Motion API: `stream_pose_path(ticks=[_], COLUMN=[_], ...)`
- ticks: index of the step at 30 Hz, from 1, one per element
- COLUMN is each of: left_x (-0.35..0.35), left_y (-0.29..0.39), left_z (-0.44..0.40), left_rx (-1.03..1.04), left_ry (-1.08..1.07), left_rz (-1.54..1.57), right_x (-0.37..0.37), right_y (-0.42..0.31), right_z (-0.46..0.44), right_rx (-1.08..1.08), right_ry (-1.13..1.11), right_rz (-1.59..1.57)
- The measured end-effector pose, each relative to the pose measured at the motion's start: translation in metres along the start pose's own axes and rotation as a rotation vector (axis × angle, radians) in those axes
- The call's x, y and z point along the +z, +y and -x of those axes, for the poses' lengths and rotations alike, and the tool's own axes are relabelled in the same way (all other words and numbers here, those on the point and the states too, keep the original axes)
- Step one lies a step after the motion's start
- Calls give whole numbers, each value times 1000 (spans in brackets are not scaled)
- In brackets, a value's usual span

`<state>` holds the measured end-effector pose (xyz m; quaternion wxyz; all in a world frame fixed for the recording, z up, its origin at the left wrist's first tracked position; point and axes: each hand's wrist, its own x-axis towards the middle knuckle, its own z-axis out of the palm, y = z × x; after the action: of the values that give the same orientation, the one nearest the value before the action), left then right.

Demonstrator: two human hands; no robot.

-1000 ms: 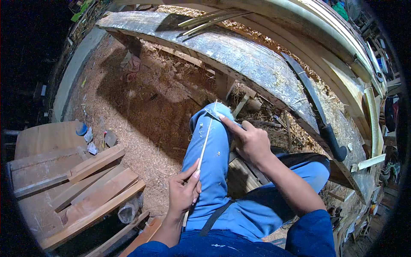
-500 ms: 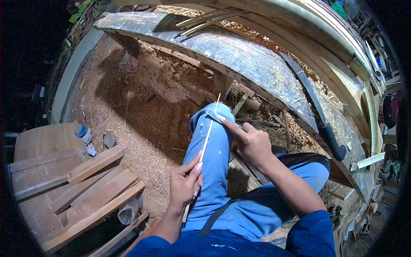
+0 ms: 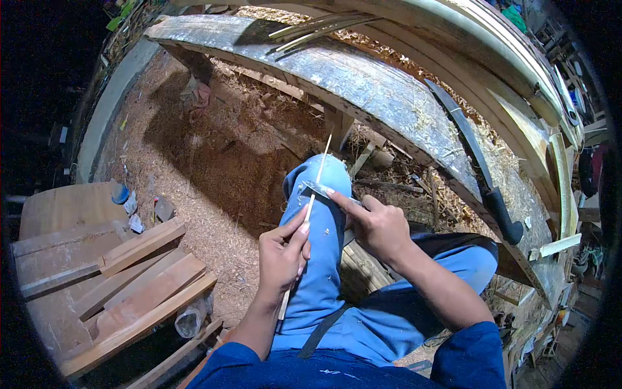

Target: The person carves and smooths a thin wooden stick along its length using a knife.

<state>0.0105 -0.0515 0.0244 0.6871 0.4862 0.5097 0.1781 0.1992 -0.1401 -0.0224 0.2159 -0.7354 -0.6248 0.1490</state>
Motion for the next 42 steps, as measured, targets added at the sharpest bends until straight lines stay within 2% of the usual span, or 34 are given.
stream_pose_path(ticks=[2,12,14,16,18,21,29,42], left_x=[-5,-12,-12,-15,-20,-18,-5,-21], left_y=[-9,-18,-17,-20,-23,-20,-2,-19], left_z=[0,17,24,35,48,46,11,52], left_rx=[9,2,-14,-27,-73,-67,-108,-173], left_ry=[-17,-6,-1,1,-19,-18,-16,-45], left_rz=[-9,33,6,-24,89,87,117,167], right_x=[1,4,7,4,-4,-5,-1,2], right_y=[2,-3,0,12,22,18,-3,18], right_z=[0,2,2,-8,-16,-15,2,-8], right_rx=[-27,-105,-98,11,88,77,-47,36], right_ry=[66,50,29,84,47,109,35,87], right_rz=[74,155,169,134,116,44,-55,38])
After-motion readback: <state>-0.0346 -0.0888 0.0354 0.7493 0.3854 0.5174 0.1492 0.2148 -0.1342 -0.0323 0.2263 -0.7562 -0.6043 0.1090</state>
